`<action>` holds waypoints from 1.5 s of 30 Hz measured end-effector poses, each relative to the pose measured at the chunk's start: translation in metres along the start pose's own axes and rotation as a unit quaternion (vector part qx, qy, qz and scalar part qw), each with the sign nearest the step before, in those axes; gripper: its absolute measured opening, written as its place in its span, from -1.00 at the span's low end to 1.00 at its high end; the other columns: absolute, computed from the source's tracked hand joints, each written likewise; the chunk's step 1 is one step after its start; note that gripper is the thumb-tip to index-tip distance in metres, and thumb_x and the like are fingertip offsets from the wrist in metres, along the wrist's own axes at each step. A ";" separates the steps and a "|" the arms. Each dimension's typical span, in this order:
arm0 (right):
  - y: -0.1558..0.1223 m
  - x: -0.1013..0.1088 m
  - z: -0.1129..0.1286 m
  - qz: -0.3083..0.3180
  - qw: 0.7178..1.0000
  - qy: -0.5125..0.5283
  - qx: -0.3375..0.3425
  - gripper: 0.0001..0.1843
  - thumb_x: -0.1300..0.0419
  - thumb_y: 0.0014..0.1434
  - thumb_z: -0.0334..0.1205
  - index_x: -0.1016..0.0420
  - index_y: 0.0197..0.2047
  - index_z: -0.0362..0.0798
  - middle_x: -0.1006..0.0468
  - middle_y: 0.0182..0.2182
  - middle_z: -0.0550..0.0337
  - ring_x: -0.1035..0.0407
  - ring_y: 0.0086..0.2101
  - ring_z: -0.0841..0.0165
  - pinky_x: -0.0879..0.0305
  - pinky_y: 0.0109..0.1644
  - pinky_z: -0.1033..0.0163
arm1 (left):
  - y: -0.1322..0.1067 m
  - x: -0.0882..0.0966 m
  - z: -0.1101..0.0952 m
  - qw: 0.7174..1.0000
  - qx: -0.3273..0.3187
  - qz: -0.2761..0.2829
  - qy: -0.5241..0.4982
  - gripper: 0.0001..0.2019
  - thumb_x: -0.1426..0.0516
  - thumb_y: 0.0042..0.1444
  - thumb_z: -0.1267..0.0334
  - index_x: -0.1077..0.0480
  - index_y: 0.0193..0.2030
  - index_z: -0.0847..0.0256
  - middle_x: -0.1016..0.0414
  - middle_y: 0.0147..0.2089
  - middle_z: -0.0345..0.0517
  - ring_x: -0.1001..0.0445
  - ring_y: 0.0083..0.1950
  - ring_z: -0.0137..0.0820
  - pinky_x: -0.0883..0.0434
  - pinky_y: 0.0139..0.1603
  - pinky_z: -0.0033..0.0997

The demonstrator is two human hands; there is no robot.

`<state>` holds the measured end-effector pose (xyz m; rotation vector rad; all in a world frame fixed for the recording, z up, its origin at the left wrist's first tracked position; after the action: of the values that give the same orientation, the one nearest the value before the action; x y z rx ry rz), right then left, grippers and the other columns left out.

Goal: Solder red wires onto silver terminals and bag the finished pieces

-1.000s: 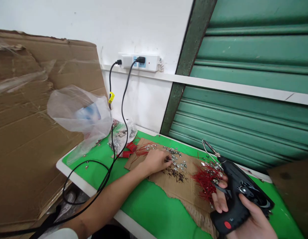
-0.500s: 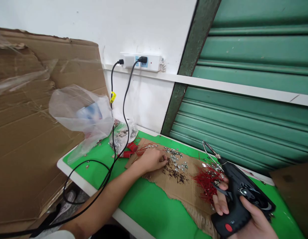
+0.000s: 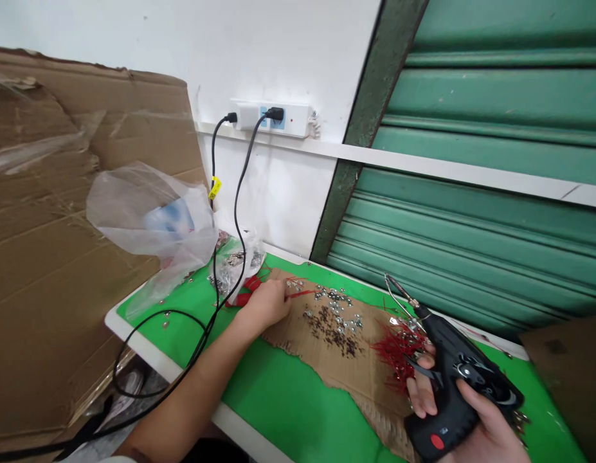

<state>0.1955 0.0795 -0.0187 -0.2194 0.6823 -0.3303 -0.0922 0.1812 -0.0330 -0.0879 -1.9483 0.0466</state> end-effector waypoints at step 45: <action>0.007 -0.015 -0.043 0.100 0.990 -0.083 -0.063 -0.75 -0.30 0.02 -0.17 -0.57 -0.21 -0.09 -0.48 -0.51 0.11 -0.19 -0.63 0.40 -0.23 -0.58 0.28 | -0.014 -0.014 -0.002 0.977 -0.155 -0.045 -0.141 -0.83 -0.11 0.15 0.37 -0.53 -0.22 0.13 -0.61 -0.14 -0.18 -0.53 -0.10 -0.37 -0.44 -0.01 -0.43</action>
<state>0.1587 0.0872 -0.0445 -0.2928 0.5552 -0.0759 -0.0859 0.1661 -0.0445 -0.2074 -2.2281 -0.3211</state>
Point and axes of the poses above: each hand's wrist, its own y-axis towards the middle knuckle, its own x-axis out of the back of the hand, z = x × y, the point moved 4 cm from there along y, towards the middle knuckle
